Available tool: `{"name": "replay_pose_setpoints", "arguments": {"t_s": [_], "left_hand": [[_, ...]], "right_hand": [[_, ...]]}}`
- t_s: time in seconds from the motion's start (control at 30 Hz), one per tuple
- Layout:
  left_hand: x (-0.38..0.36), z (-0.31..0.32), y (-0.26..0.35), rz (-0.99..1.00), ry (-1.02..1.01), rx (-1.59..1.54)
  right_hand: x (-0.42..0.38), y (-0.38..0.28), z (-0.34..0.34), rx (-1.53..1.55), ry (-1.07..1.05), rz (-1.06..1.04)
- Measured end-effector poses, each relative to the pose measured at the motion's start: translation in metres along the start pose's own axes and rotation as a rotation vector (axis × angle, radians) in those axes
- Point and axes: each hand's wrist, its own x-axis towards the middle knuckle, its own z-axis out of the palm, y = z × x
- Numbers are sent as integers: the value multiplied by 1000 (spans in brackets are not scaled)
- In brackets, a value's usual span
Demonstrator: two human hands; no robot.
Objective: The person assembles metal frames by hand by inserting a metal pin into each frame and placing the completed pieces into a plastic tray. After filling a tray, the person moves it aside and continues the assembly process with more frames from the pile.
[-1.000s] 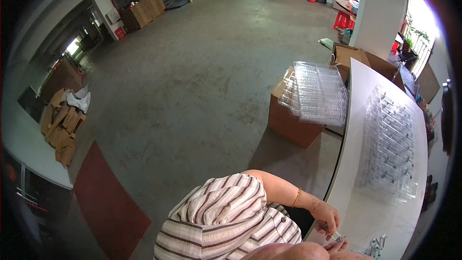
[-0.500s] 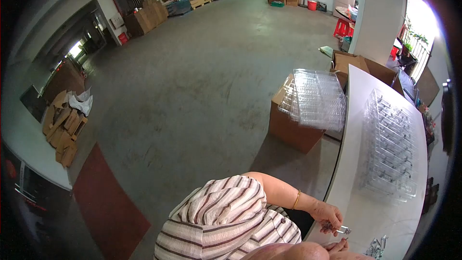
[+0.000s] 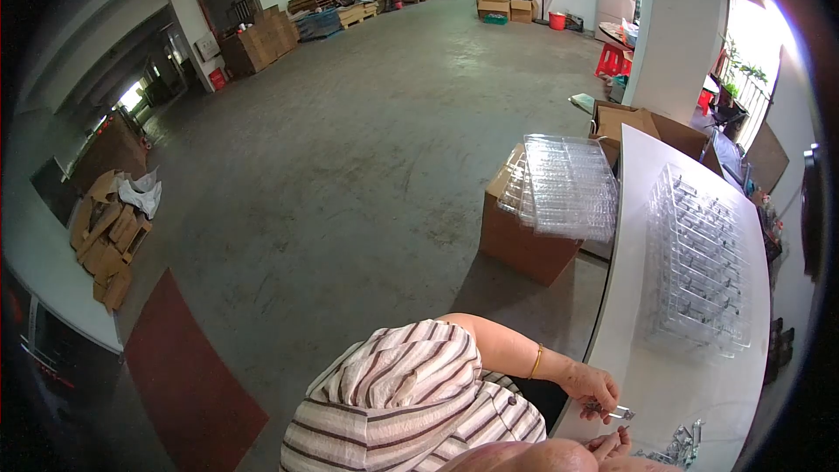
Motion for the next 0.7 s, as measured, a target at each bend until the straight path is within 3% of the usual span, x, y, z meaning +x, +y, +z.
{"name": "replay_pose_setpoints", "arguments": {"t_s": [0.03, 0.1, 0.43, 0.7], "left_hand": [[1, -1, -1, 2, -3, 2], [2, -2, -2, -3, -1, -1], [4, -7, -4, -27, -18, -33], [2, -3, 0, -37, -14, -27]], "right_hand": [[0, -9, -7, 0, 0, 0], [-10, -56, -16, -240, -395, 182], [-26, -89, 4, -210, -316, 213], [-13, -75, -9, -161, -339, 402]]}}
